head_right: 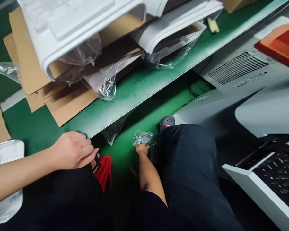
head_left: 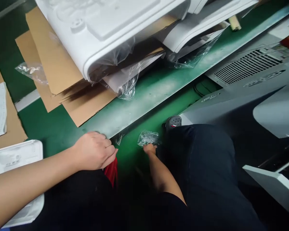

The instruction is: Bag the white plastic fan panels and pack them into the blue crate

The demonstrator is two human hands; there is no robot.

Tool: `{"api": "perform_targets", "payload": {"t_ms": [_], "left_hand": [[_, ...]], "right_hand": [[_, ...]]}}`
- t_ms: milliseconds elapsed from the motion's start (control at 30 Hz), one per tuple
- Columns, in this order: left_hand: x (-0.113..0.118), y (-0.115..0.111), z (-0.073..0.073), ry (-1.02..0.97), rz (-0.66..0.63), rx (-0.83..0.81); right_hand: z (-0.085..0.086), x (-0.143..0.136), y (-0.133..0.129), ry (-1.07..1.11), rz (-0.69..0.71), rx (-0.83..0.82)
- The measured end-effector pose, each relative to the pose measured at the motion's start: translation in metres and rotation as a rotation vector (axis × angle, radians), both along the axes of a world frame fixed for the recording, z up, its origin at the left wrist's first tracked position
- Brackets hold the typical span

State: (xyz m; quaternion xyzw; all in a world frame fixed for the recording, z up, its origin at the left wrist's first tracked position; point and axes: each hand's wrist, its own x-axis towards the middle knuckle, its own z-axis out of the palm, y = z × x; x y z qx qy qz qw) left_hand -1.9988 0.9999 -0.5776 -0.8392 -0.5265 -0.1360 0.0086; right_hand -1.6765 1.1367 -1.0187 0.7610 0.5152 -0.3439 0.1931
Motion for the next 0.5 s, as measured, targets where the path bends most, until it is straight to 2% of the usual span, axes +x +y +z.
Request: {"api": "perform_targets", "payload": {"t_ms": [167,500], "left_hand": [[0.003,0.003,0.002,-0.03,0.012,-0.047],[0.005,0.003,0.001,-0.137,0.057,-0.157]], "right_hand": [[-0.023,0.028,0.024,-0.056,-0.067,0.005],[-0.062,0.054,0.076,-0.041,-0.071,-0.015]]}}
